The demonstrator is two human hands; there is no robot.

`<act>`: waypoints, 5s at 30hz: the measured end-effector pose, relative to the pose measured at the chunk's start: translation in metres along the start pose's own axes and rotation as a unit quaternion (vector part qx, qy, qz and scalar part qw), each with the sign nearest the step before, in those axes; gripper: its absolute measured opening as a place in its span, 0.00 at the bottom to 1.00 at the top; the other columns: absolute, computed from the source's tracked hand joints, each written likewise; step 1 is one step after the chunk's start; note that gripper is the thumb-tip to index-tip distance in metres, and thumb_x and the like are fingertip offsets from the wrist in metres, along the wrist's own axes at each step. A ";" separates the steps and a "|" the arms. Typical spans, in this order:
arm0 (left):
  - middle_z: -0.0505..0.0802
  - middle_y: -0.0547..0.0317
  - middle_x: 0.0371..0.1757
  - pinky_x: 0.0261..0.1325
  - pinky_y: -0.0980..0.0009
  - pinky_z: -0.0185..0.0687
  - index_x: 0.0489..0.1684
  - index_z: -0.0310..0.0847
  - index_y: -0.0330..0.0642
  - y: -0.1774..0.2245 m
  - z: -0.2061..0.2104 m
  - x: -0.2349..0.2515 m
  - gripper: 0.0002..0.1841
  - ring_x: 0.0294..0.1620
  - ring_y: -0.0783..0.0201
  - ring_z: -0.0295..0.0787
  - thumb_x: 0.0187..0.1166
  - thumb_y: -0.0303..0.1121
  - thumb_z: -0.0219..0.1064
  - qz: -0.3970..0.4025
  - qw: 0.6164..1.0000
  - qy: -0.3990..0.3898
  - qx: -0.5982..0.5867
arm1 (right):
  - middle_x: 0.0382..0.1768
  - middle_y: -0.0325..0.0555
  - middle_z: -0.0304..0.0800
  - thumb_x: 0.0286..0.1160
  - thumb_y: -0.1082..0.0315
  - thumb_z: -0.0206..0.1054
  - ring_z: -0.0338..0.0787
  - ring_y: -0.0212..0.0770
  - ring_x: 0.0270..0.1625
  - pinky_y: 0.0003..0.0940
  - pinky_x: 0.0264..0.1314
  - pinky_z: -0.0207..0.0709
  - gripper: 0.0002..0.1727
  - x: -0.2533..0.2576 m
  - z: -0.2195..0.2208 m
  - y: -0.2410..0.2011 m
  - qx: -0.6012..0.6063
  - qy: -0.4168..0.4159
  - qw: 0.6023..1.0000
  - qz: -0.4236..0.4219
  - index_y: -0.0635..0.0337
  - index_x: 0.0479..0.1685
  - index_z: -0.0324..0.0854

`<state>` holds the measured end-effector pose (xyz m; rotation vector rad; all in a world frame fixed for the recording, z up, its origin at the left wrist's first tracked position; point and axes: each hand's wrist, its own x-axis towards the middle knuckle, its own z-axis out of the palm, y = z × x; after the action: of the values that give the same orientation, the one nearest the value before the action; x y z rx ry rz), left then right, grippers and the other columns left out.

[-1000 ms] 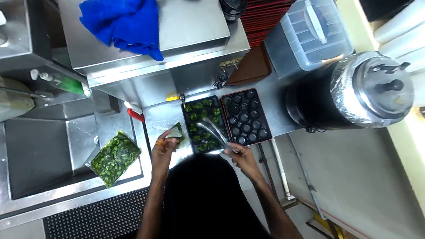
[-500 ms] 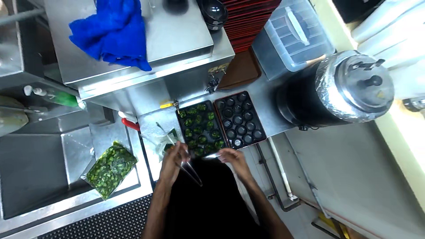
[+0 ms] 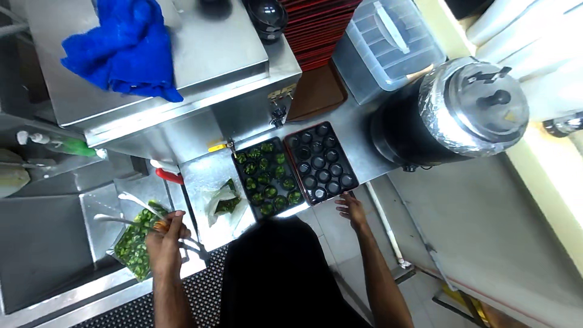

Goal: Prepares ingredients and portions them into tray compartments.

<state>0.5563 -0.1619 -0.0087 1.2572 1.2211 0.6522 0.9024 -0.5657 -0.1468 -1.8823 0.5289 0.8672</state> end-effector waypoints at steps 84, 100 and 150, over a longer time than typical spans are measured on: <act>0.91 0.57 0.30 0.34 0.70 0.90 0.60 0.81 0.30 0.003 0.024 -0.029 0.12 0.26 0.64 0.90 0.87 0.28 0.62 0.051 0.995 0.007 -0.085 | 0.42 0.41 0.97 0.87 0.47 0.63 0.96 0.36 0.41 0.39 0.49 0.92 0.22 -0.131 0.139 -0.047 -0.280 -0.316 0.874 -0.239 0.56 0.56 0.89; 0.71 0.45 0.87 0.87 0.44 0.63 0.90 0.56 0.35 -0.008 0.048 -0.035 0.64 0.89 0.50 0.63 0.55 0.71 0.79 0.164 0.934 -0.077 0.307 | 0.48 0.44 0.96 0.87 0.43 0.61 0.95 0.38 0.46 0.45 0.56 0.91 0.33 -0.194 0.176 -0.068 -0.268 -0.269 0.837 -0.395 0.52 0.85 0.71; 0.96 0.47 0.51 0.58 0.39 0.84 0.63 0.90 0.52 -0.069 0.048 0.029 0.29 0.55 0.44 0.94 0.86 0.63 0.53 -0.015 0.886 -0.048 0.462 | 0.53 0.49 0.96 0.87 0.46 0.57 0.94 0.57 0.56 0.61 0.56 0.84 0.21 -0.183 0.210 -0.075 -0.667 -0.131 0.666 -0.306 0.36 0.71 0.85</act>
<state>0.5926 -0.1701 -0.0890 2.0082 1.5219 -0.0764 0.7620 -0.3453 -0.0247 -2.7887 -1.2771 1.0956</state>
